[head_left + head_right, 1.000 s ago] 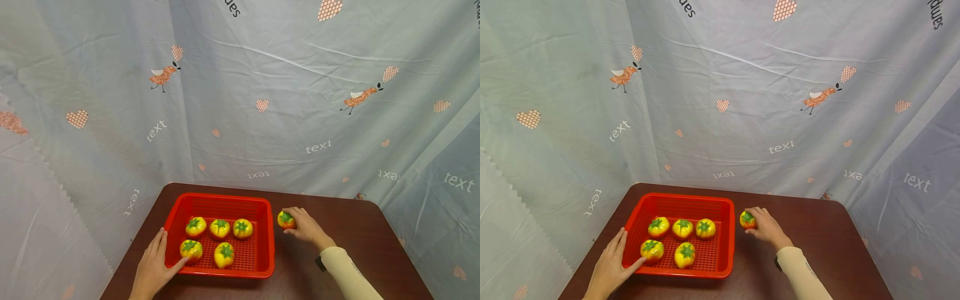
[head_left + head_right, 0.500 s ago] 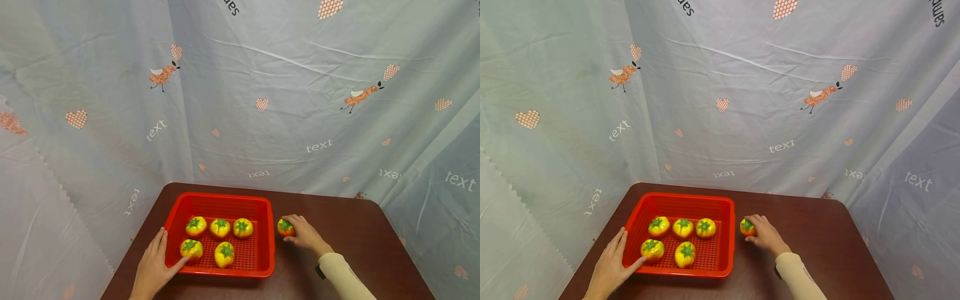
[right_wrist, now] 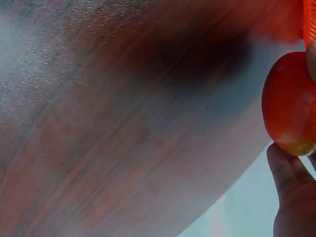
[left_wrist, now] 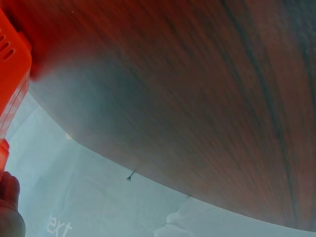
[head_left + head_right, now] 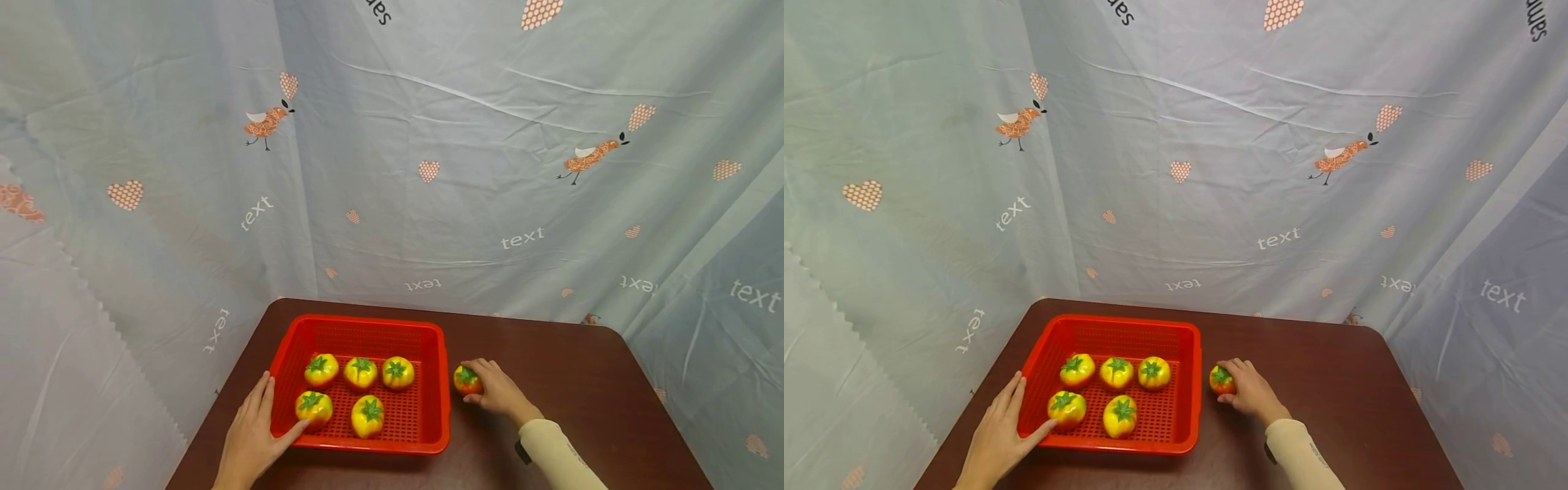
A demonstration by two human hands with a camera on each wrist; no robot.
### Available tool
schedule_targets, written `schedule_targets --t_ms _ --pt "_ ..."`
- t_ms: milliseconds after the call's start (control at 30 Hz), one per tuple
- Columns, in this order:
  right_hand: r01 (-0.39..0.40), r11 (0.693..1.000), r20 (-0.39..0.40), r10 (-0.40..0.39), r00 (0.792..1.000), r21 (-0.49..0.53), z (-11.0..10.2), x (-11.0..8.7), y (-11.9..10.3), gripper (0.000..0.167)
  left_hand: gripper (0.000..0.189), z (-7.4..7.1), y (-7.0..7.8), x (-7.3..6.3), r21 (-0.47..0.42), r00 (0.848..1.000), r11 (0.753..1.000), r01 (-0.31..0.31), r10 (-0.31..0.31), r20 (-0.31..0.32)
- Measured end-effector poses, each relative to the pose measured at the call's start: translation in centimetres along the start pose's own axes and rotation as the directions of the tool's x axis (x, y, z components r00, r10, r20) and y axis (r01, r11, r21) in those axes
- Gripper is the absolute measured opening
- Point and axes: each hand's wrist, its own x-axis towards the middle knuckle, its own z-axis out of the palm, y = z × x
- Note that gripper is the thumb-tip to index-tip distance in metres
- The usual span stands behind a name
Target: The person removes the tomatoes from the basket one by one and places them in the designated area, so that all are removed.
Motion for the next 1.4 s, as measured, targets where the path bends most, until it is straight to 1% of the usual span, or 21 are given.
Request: schedule_targets --t_ms 333,500,733,867,967,1100,1267,1400 --pt "0.012 1.0 -0.014 -0.012 1.0 -0.007 0.8 -0.4 0.5 0.065 0.103 0.0 0.0 0.0 0.006 1.0 1.0 -0.007 0.007 -0.004" --pt "0.013 1.0 -0.021 -0.014 1.0 -0.016 0.9 -0.5 0.5 0.065 0.103 0.0 0.0 0.0 0.006 1.0 1.0 -0.015 0.015 -0.012" --pt "0.025 0.999 -0.011 -0.025 1.0 -0.021 0.8 -0.6 0.5 0.066 0.104 0.1 0.0 0.0 -0.002 0.999 1.0 -0.023 0.023 -0.026" --pt "0.03 0.999 -0.017 -0.031 0.999 -0.03 0.9 -0.5 0.5 0.066 0.105 0.0 -0.1 0.1 -0.001 0.999 1.0 -0.026 0.026 -0.023" --pt "0.035 0.999 -0.028 -0.036 0.999 -0.034 0.9 -0.5 0.4 0.066 0.108 0.0 -0.1 0.1 0.0 1.0 1.0 -0.021 0.021 -0.005" --pt "0.036 0.998 -0.042 -0.037 0.998 -0.043 1.1 -0.4 0.3 0.066 0.112 -0.2 -0.1 0.2 0.002 0.999 1.0 -0.015 0.015 0.037" --pt "0.014 0.999 -0.053 -0.017 0.998 -0.052 1.2 -0.4 0.3 0.065 0.115 -0.5 -0.1 0.2 0.0 0.996 1.0 -0.006 0.006 0.091" --pt "-0.001 0.999 -0.063 -0.003 0.998 -0.054 1.3 -0.4 0.1 0.065 0.116 -0.6 0.0 0.2 -0.007 0.993 1.0 0.013 -0.012 0.117"
